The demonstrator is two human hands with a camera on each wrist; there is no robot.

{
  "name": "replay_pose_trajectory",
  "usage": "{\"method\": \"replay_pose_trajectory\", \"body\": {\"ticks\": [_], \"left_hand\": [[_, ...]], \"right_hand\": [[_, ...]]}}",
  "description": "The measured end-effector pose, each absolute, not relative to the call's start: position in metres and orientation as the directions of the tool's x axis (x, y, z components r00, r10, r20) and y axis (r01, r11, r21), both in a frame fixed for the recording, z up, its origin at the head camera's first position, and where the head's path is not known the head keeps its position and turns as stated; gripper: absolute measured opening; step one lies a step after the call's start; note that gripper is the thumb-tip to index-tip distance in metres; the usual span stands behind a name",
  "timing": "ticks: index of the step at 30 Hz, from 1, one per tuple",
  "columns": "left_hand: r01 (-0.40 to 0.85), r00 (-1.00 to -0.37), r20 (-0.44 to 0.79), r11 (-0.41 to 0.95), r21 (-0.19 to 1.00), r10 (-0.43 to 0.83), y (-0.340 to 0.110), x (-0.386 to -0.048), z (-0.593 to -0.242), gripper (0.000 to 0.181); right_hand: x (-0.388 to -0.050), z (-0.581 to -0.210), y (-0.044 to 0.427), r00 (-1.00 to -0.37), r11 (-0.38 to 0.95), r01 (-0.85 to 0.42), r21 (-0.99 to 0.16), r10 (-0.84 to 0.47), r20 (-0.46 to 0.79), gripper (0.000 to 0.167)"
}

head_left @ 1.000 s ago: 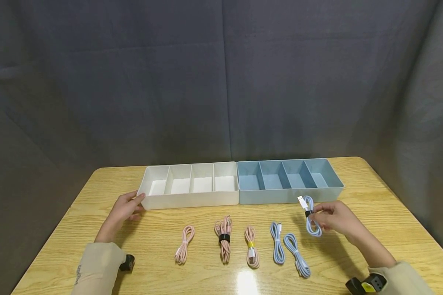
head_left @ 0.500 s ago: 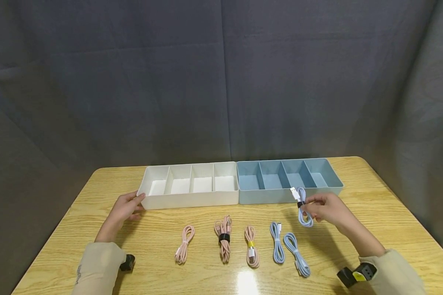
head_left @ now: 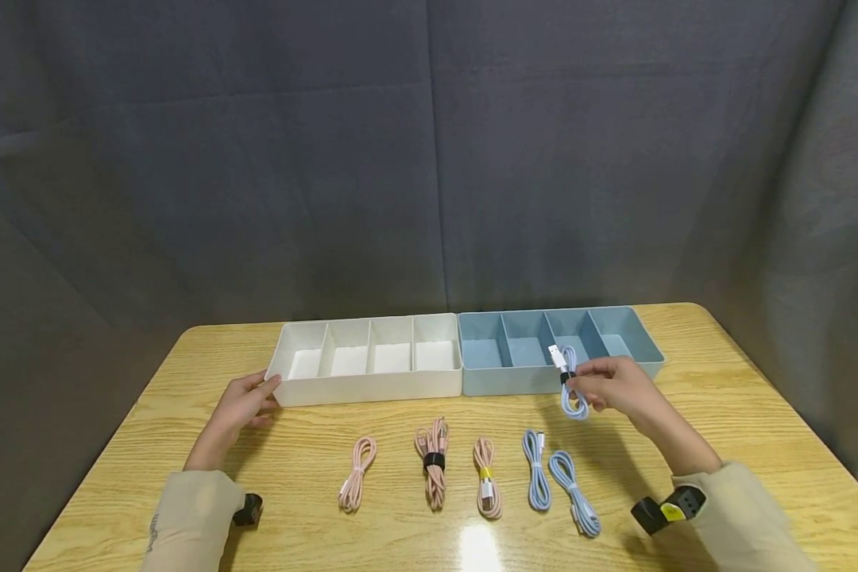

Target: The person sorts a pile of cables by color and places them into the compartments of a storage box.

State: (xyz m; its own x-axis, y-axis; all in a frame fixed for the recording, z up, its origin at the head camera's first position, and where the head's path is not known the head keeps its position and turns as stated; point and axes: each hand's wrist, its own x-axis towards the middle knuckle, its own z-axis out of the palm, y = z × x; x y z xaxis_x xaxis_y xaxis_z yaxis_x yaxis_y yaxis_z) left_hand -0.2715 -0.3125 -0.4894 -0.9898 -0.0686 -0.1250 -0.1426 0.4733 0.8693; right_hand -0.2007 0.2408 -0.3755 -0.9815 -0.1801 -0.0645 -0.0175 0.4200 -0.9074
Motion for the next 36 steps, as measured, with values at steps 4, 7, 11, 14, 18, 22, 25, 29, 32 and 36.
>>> {"method": "replay_pose_trajectory", "body": {"ticks": [4, 7, 11, 14, 18, 22, 25, 29, 32, 36], "left_hand": [[-0.143, -0.990, -0.125, 0.481, 0.865, -0.071, -0.313, -0.272, -0.492, 0.076], [-0.146, -0.989, -0.128, 0.480, 0.865, -0.069, -0.314, -0.272, -0.493, 0.078], [-0.161, -0.987, -0.143, 0.469, 0.868, -0.073, -0.310, -0.268, -0.484, 0.077], [-0.162, -0.987, -0.153, 0.448, 0.880, -0.056, -0.301, -0.256, -0.463, 0.073], [-0.176, -0.984, -0.174, 0.415, 0.893, -0.044, -0.288, -0.240, -0.437, 0.070], [-0.191, -0.981, -0.184, 0.435, 0.880, -0.059, -0.280, -0.232, -0.425, 0.067], [-0.203, -0.979, -0.192, 0.449, 0.870, -0.071, -0.277, -0.230, -0.420, 0.064], [-0.192, -0.981, -0.189, 0.446, 0.874, -0.052, -0.279, -0.229, -0.421, 0.068], [-0.186, -0.982, -0.182, 0.414, 0.891, -0.050, -0.285, -0.233, -0.431, 0.070], [-0.179, -0.984, -0.167, 0.402, 0.898, -0.064, -0.295, -0.245, -0.450, 0.069]], "right_hand": [[-0.207, -0.373, 0.236, -0.981, 0.395, -0.017, -0.919, -0.185, -0.061, 0.026], [-0.212, -0.371, 0.233, -0.981, 0.382, -0.014, -0.924, -0.186, -0.062, 0.028], [-0.218, -0.369, 0.229, -0.982, 0.391, 0.005, -0.920, -0.171, -0.077, 0.031], [-0.221, -0.367, 0.226, -0.985, 0.415, 0.023, -0.909, -0.148, -0.092, 0.035], [-0.225, -0.366, 0.223, -0.986, 0.431, 0.025, -0.902, -0.138, -0.094, 0.040], [-0.229, -0.366, 0.220, -0.983, 0.410, 0.016, -0.912, -0.159, -0.088, 0.035], [-0.233, -0.365, 0.218, -0.982, 0.392, 0.013, -0.920, -0.169, -0.085, 0.032], [-0.239, -0.363, 0.214, -0.982, 0.383, 0.021, -0.923, -0.165, -0.091, 0.031], [-0.244, -0.362, 0.210, -0.984, 0.384, 0.027, -0.923, -0.155, -0.093, 0.033], [-0.250, -0.362, 0.203, -0.985, 0.371, 0.035, -0.928, -0.144, -0.094, 0.033]]}}
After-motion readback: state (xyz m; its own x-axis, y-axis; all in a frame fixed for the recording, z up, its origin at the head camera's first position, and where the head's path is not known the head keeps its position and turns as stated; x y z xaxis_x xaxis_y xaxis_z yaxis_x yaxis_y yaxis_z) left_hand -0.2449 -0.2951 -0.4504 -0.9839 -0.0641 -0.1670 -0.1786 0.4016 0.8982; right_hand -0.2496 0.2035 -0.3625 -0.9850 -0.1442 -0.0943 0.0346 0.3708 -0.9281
